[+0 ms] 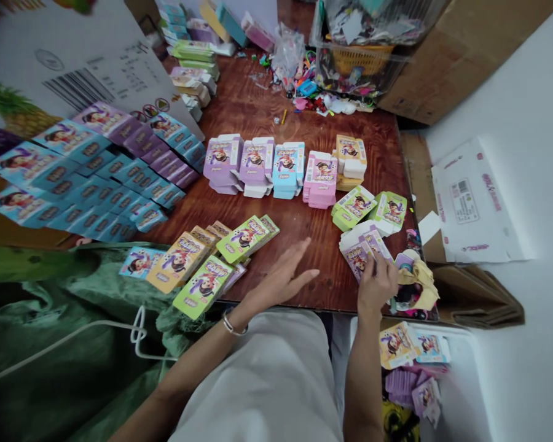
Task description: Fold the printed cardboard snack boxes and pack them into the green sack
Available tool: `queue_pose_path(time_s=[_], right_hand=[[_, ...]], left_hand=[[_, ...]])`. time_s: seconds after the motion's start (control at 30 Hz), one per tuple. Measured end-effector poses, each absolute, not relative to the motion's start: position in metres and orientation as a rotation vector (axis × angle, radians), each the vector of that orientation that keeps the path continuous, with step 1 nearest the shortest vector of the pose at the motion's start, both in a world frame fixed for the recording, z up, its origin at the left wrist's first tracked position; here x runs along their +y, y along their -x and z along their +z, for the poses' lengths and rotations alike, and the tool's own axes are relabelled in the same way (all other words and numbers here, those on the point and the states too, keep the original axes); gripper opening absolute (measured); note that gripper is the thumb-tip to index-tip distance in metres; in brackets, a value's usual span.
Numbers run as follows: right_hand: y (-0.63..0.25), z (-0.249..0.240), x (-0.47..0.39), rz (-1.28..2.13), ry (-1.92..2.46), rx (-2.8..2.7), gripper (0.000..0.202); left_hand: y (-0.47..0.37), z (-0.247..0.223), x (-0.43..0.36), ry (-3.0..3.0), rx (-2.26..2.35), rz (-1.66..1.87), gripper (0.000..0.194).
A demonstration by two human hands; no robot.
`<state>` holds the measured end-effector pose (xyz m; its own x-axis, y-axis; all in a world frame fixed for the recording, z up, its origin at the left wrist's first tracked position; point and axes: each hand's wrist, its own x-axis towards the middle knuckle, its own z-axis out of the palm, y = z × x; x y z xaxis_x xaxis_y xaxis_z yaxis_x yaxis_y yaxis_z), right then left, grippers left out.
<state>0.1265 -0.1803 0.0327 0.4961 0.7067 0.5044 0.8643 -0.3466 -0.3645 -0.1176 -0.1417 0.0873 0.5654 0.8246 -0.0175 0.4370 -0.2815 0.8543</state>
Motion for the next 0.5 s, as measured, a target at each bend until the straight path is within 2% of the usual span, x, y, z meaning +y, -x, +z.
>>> queue_pose_path(time_s=[0.2, 0.4, 0.5], right_hand=[[-0.134, 0.01, -0.168, -0.293, 2.166, -1.286, 0.048], [-0.124, 0.034, -0.172, -0.278, 2.03, -1.15, 0.04], [-0.101, 0.051, -0.177, 0.009, 1.832, -0.883, 0.037]], left_hand=[[0.09, 0.053, -0.156, -1.567, 0.931, 0.455, 0.068], [0.078, 0.03, -0.153, -1.055, 0.926, 0.589, 0.058], [0.083, 0.04, -0.148, -0.855, 0.89, 0.655, 0.073]])
